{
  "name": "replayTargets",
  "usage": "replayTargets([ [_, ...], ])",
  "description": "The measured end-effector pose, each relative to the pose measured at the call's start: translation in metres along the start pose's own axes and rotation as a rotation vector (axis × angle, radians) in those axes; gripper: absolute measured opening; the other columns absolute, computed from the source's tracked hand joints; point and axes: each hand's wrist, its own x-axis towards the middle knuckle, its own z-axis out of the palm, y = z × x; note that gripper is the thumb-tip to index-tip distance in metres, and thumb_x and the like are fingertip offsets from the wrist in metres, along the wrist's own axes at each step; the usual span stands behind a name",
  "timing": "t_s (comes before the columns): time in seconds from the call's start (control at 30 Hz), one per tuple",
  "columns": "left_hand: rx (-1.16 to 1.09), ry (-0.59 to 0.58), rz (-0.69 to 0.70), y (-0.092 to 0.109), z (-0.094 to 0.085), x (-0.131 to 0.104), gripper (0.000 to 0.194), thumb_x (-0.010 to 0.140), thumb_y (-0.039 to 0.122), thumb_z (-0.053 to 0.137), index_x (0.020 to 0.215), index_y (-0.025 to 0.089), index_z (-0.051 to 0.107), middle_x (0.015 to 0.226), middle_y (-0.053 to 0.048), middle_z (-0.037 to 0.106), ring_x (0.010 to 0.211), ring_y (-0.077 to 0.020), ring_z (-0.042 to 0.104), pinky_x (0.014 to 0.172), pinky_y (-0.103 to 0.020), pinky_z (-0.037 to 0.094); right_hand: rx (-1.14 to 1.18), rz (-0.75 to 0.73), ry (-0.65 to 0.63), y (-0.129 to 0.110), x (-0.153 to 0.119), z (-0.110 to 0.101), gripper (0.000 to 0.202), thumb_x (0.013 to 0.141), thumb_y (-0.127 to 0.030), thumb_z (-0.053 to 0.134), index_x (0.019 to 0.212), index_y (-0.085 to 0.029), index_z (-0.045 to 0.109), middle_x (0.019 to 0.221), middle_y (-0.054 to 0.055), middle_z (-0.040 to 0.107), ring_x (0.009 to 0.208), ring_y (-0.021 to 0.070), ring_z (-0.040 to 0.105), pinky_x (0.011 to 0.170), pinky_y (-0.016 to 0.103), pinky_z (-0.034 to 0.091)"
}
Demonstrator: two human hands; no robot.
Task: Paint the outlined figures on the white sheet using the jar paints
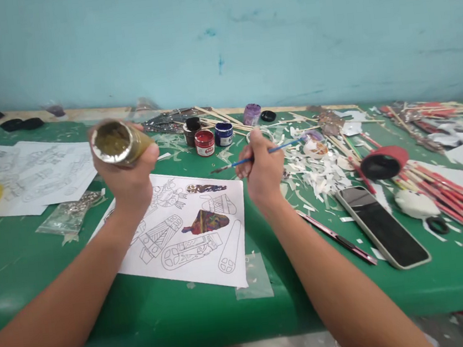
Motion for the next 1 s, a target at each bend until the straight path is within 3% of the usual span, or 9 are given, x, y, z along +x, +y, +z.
replayTargets([
  [0.1,0.014,0.009,0.017,0.0,-0.003,-0.012,0.056,0.076,0.061,0.072,0.112,0.029,0.043,0.105,-0.004,0.057,0.104,-0.0249,0.062,0.092,-0.049,0.055,-0.058,0.082,0.013,0.024,-0.01,-0.005,0.054,0.074,-0.061,0.072,0.046,-0.023,0.045,0.033,-0.009,0.036,0.028,0.0065,0.033,0.031,0.024,0.027],
  [0.2,-0.026,-0.044,0.011,0.005,-0.002,-0.017,0.05,0.076,0.052,0.075,0.11,0.03,0.046,0.105,-0.004,0.058,0.101,-0.0248,0.063,0.092,-0.048,0.055,-0.12,0.135,-0.008,0.033,-0.013,-0.008,0.053,0.072,-0.061,0.074,0.047,-0.022,0.048,0.032,-0.009,0.038,0.026,0.006,0.034,0.03,0.022,0.028],
  [0.5,-0.086,-0.115,-0.05,-0.006,0.018,-0.027,0.047,0.074,0.043,0.076,0.107,0.03,0.047,0.104,-0.004,0.06,0.097,-0.024,0.062,0.094,-0.049,0.055,-0.229,0.18,-0.075,0.037,-0.012,-0.009,0.058,0.074,-0.063,0.072,0.042,-0.023,0.046,0.027,-0.008,0.036,0.023,0.0069,0.033,0.028,0.022,0.028],
  [0.73,-0.078,-0.113,-0.081,-0.012,0.019,-0.028,0.049,0.073,0.045,0.077,0.109,0.031,0.046,0.104,-0.004,0.058,0.099,-0.0252,0.061,0.097,-0.051,0.052,-0.197,0.19,-0.023,0.031,-0.009,-0.011,0.052,0.074,-0.052,0.076,0.044,-0.022,0.047,0.029,-0.008,0.038,0.024,0.006,0.035,0.03,0.021,0.034],
  [0.87,-0.09,-0.119,-0.074,-0.008,0.019,-0.028,0.046,0.073,0.042,0.078,0.106,0.032,0.048,0.104,-0.003,0.059,0.098,-0.0252,0.06,0.095,-0.051,0.053,-0.255,0.181,-0.093,0.027,-0.01,-0.018,0.052,0.079,-0.056,0.072,0.047,-0.022,0.049,0.03,-0.008,0.04,0.023,0.007,0.036,0.029,0.022,0.037],
  [1.0,-0.084,-0.191,-0.092,-0.005,0.019,-0.028,0.046,0.073,0.046,0.078,0.105,0.031,0.048,0.103,-0.004,0.061,0.099,-0.0262,0.062,0.095,-0.053,0.054,-0.269,0.158,-0.058,0.032,-0.013,-0.029,0.053,0.078,-0.06,0.071,0.048,-0.022,0.051,0.031,-0.007,0.042,0.024,0.0077,0.039,0.029,0.022,0.041],
])
